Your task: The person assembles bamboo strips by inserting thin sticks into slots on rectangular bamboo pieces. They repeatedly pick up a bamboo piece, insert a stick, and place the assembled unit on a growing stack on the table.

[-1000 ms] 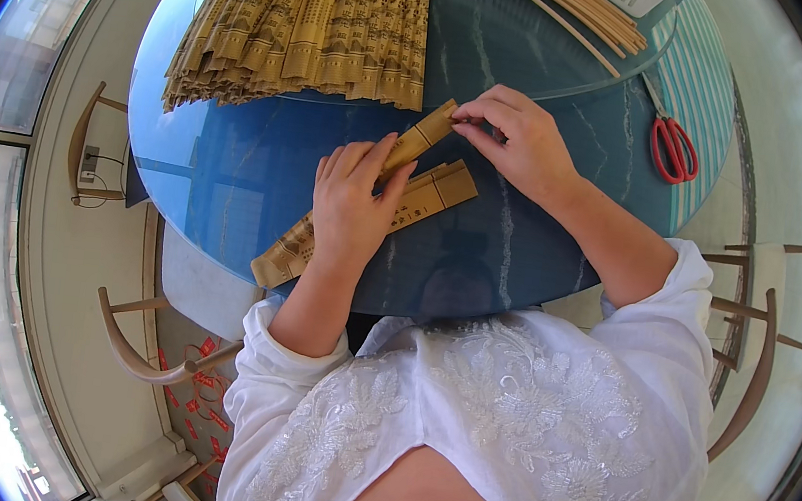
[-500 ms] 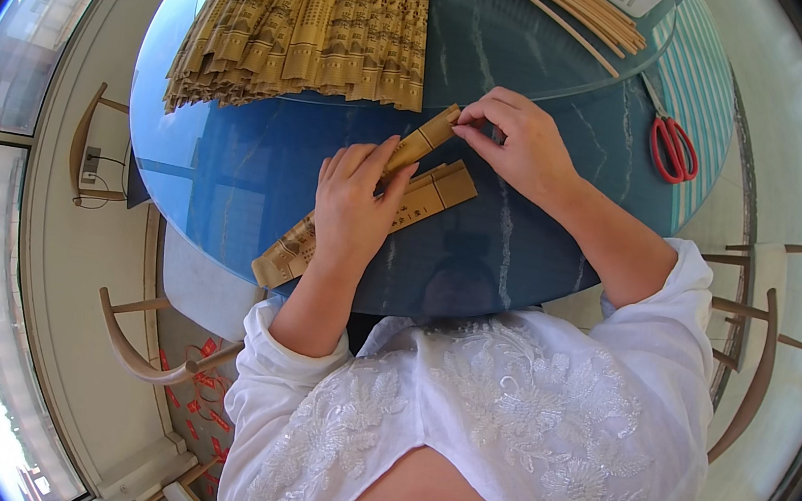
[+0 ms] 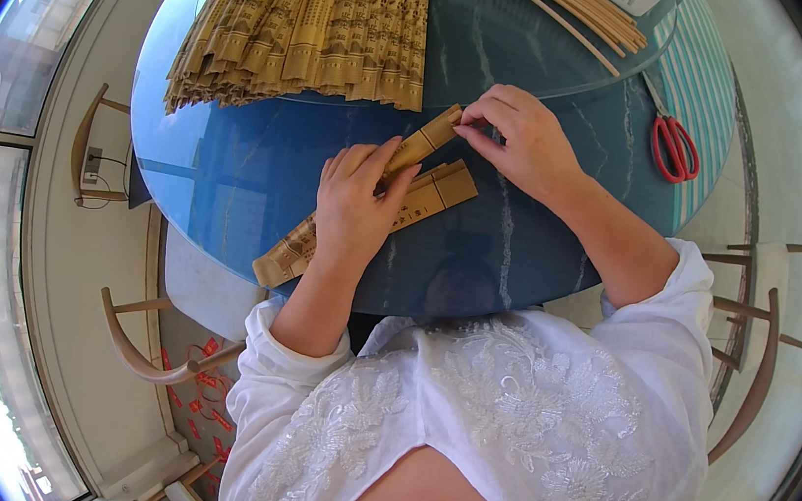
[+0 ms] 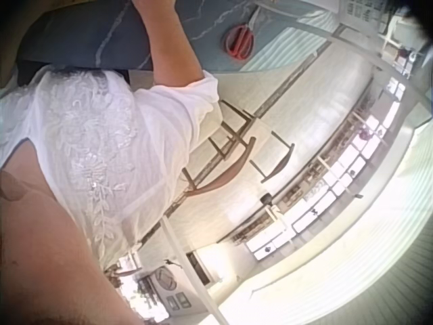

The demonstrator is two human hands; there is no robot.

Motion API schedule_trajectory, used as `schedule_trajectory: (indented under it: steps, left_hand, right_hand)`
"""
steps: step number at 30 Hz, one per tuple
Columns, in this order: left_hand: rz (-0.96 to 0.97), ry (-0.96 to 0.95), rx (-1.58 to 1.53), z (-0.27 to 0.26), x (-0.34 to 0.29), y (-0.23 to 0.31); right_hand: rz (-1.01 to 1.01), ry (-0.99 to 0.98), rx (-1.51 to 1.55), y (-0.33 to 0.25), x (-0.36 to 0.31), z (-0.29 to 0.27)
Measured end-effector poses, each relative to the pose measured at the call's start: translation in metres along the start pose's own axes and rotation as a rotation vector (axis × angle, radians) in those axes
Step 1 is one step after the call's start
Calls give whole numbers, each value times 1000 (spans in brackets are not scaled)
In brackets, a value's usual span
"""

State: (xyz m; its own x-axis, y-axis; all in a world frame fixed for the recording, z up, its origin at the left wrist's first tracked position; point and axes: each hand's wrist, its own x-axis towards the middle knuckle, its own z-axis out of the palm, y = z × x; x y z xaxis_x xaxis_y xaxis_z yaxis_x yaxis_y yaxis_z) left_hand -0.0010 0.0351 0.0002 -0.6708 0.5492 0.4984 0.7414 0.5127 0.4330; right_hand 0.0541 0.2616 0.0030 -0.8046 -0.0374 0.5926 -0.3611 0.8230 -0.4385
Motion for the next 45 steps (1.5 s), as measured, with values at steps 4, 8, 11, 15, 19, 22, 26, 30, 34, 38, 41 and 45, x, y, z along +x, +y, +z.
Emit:
schedule_trajectory:
  steps: [4, 8, 11, 15, 19, 22, 26, 30, 34, 38, 41, 45]
  left_hand:
    - [-6, 2, 3, 0, 0, 0]
    - [-9, 5, 9, -1, 0, 0]
    - [-11, 16, 8, -2, 1, 1]
    - [13, 15, -7, -3, 1, 1]
    - [26, 37, -48, -3, 1, -1]
    - [52, 27, -108, -4, 2, 1]
    - [96, 25, -145, -5, 1, 0]
    - [111, 21, -153, -4, 0, -3]
    - [135, 23, -152, -4, 0, -3]
    - [160, -10, -136, -5, 1, 0]
    - [168, 20, -103, -5, 4, 3]
    - [109, 86, 21, -7, 5, 1]
  right_hand:
    - [135, 27, 105, -3, 0, 0]
    - [192, 16, 170, -3, 0, -1]
    - [339, -49, 372, 2, -2, 0]
    - [707, -131, 919, 12, 4, -2]
    - [873, -299, 1345, 10, 6, -11]
    - [929, -317, 1413, 15, 7, -14]
    - [960, -414, 1505, 22, 7, -17]
    - [924, -421, 1526, 22, 6, -18]
    - [899, -376, 1462, 17, 7, -18]
    - [880, -370, 1346, 9, 5, -12]
    - [883, -299, 1297, 8, 6, -11]
    - [870, -34, 1281, 22, 8, -18]
